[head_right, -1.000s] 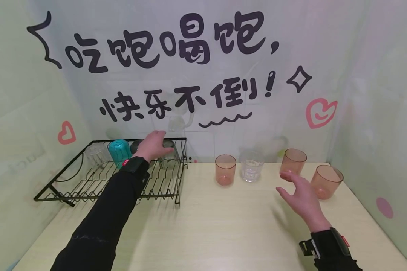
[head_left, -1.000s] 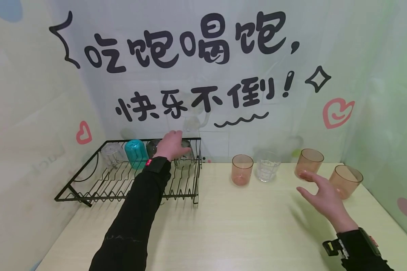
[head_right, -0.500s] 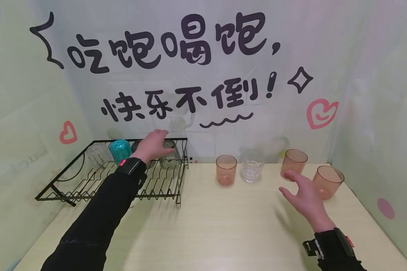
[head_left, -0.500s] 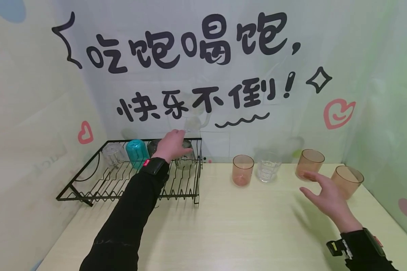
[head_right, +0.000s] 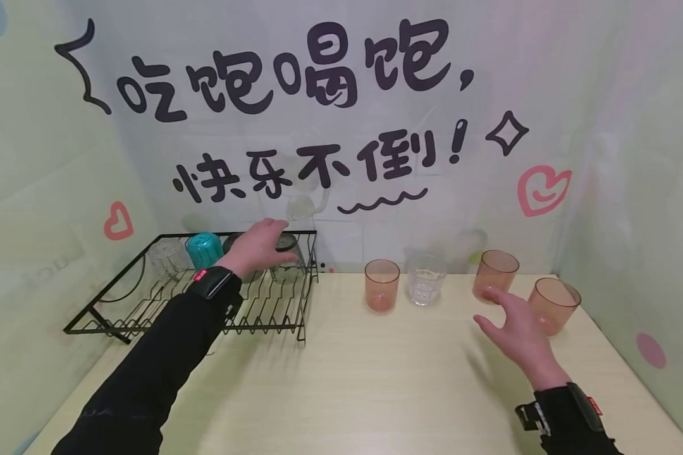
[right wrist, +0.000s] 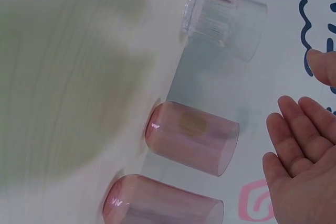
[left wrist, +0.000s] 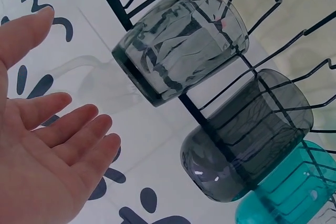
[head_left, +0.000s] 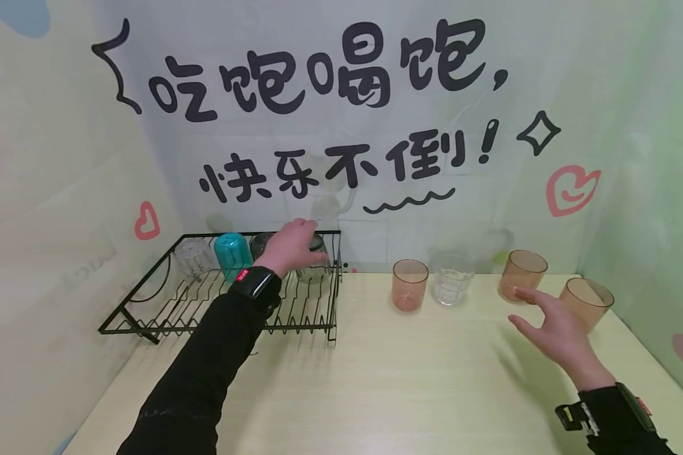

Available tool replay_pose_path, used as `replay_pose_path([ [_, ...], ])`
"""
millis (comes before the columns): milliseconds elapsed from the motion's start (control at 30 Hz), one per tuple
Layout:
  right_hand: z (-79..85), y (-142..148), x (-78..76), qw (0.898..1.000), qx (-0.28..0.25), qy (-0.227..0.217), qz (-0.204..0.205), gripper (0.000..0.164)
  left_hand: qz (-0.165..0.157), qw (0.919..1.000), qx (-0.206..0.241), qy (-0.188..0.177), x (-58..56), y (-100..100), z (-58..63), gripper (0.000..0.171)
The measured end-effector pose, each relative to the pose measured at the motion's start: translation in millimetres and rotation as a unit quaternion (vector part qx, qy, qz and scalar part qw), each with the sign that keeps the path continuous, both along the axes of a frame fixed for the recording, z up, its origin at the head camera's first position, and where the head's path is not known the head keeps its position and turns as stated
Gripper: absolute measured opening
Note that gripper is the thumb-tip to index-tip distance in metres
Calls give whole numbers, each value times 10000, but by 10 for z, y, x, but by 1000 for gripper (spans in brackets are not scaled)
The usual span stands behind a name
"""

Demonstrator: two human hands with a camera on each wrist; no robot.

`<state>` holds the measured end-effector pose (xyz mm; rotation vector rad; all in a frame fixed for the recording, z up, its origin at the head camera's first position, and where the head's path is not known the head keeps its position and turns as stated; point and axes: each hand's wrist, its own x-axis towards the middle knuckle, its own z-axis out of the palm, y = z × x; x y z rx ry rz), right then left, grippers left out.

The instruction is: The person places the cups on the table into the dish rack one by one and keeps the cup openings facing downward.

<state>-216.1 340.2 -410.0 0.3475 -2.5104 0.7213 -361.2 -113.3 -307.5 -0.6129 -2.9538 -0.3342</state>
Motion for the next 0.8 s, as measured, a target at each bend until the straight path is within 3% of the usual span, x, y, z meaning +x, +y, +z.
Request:
replay_pose_path([
  [367, 26, 67, 21, 9998, 182, 97, 23, 51, -185, 9996, 198, -83, 111, 57, 23, 82],
  [800, 99, 153, 26, 9995, 291, -94, -8, 52, -357, 9990, 213, -138, 213, 79, 112, 92],
])
